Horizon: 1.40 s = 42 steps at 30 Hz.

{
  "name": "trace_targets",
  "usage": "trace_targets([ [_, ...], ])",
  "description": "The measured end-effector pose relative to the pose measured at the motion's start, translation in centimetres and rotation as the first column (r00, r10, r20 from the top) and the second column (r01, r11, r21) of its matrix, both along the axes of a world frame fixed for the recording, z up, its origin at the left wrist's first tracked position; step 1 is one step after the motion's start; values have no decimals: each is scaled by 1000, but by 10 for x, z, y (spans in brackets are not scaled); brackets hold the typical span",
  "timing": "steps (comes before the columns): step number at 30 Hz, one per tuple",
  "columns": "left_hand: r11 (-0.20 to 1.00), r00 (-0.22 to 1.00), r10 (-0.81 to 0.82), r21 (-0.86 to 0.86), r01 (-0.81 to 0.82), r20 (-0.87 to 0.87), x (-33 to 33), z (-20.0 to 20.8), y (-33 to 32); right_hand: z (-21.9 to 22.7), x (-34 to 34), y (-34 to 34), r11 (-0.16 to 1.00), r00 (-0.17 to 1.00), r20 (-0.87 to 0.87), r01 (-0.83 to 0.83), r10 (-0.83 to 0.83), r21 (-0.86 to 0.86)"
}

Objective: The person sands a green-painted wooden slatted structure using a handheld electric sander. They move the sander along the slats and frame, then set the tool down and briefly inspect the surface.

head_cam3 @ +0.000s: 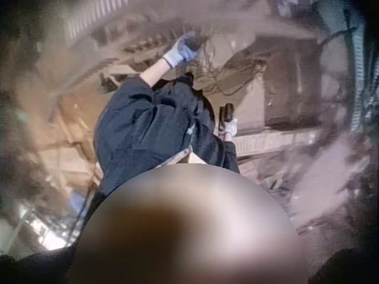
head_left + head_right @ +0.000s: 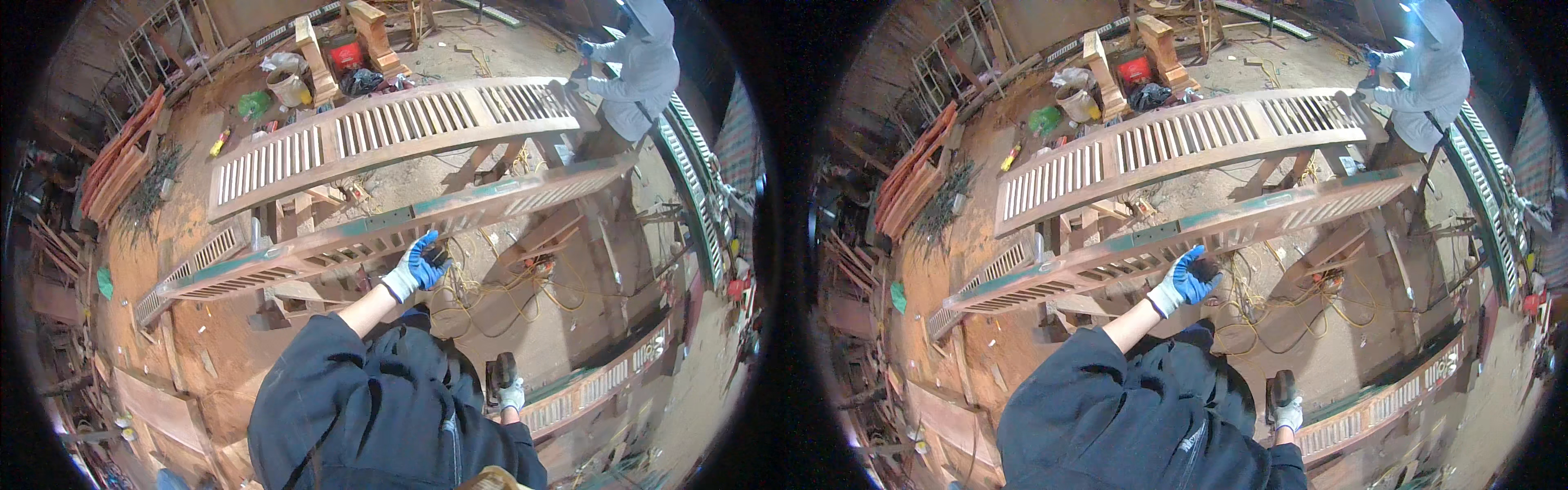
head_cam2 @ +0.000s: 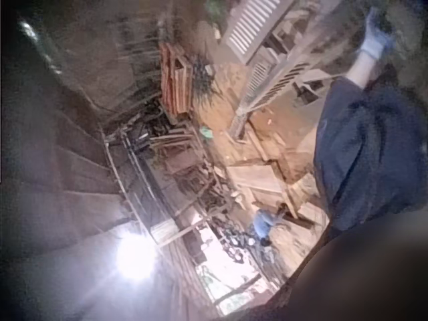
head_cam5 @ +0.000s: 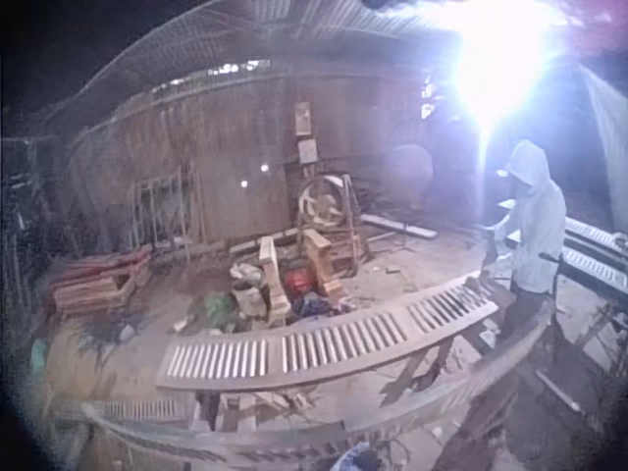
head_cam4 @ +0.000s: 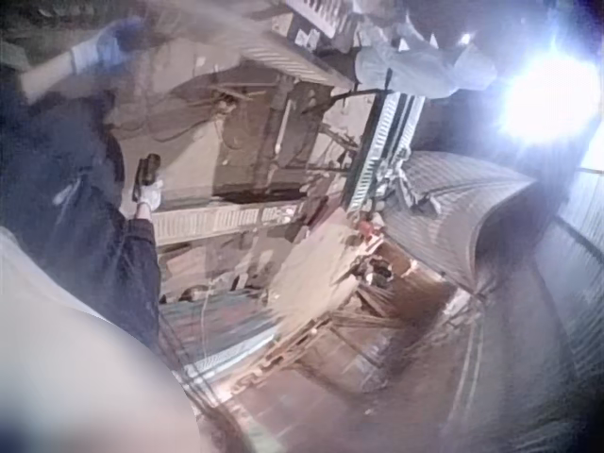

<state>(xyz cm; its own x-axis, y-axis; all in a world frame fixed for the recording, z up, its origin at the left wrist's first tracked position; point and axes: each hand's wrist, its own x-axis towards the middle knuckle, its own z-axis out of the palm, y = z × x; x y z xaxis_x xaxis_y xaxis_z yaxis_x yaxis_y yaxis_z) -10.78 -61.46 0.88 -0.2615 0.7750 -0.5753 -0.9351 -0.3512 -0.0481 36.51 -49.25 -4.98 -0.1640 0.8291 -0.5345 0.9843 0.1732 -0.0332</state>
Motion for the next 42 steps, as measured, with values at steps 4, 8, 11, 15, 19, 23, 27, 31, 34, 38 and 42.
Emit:
trace_targets([
  [4,982,982,187,-40,-187,-12,-14,57,6,8,-13,26,998,995,-76,60,-61,-20],
  [8,940,947,310,-178,-292,84,-39,85,9,15,-39,47,995,995,3,100,-100,-21],
  [11,903,908,389,-261,-342,154,-45,85,20,18,-66,68,999,999,44,14,-12,-32],
  [15,823,837,539,-273,-498,98,-41,75,34,19,-95,102,992,992,48,-111,113,-53],
  [19,702,767,641,-421,-574,22,-40,69,43,18,-110,138,969,971,41,-233,237,-84],
  [23,692,742,659,-288,-662,-120,-36,74,48,15,-115,174,942,946,0,-321,323,-100],
  [27,568,625,777,-343,-748,-75,-21,86,51,13,-104,195,919,927,-23,-374,374,-123],
  [31,535,533,843,-207,-819,67,9,92,50,11,-90,211,922,932,-40,-362,360,-135],
  [34,443,460,888,-244,-863,-17,43,90,53,10,-81,220,929,940,-44,-341,338,-143],
  [38,389,463,884,-438,-810,-72,93,77,52,10,-68,232,932,944,-32,-328,327,-152],
  [42,434,463,886,-305,-848,-25,132,49,38,12,-50,248,938,952,-36,-305,303,-166],
])
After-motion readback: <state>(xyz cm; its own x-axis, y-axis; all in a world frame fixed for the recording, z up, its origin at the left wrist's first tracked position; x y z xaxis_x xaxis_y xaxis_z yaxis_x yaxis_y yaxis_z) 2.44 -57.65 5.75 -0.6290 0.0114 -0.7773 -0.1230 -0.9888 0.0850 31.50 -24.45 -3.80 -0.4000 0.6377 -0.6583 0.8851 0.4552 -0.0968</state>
